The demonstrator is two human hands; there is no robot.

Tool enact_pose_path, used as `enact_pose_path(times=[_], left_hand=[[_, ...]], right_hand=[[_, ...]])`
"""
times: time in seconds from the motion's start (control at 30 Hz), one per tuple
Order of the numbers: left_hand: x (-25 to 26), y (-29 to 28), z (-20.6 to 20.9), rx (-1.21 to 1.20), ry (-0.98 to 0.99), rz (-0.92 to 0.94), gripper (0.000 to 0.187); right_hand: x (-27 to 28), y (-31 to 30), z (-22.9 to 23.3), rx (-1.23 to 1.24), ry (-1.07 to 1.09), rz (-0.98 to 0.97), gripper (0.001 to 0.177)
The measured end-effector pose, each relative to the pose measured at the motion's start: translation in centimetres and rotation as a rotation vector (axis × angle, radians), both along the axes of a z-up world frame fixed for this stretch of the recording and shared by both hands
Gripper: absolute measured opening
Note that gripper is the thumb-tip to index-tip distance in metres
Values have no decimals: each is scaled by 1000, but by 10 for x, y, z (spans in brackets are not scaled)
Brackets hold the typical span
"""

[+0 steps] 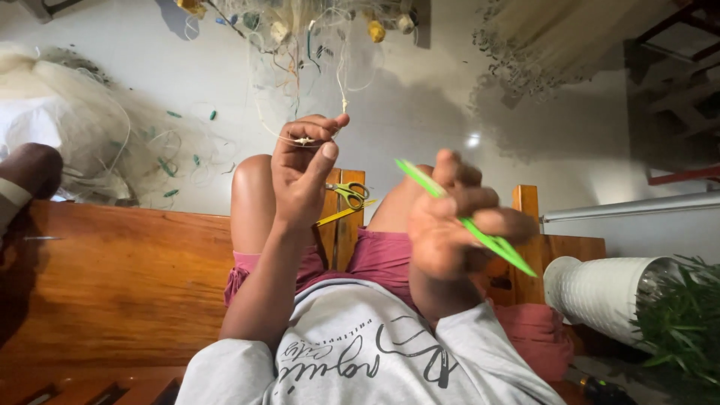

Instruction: A person uses a netting needle to weave and repair a fishing net.

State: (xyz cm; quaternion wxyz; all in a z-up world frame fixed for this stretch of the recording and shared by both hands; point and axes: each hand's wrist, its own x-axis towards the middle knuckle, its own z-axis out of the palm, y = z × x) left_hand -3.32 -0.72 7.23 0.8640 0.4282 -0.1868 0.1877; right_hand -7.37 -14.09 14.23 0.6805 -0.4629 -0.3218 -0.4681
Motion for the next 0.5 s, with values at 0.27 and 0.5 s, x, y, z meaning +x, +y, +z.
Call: enact_pose_path(times=[0.27, 0.5], left_hand=[[2, 5, -2, -113, 9, -53, 15], [13, 9, -1, -148, 102, 15, 23]], right_hand=[[-23, -43, 18, -86, 59, 262, 21], [10, -55, 29, -43, 181, 140, 18]])
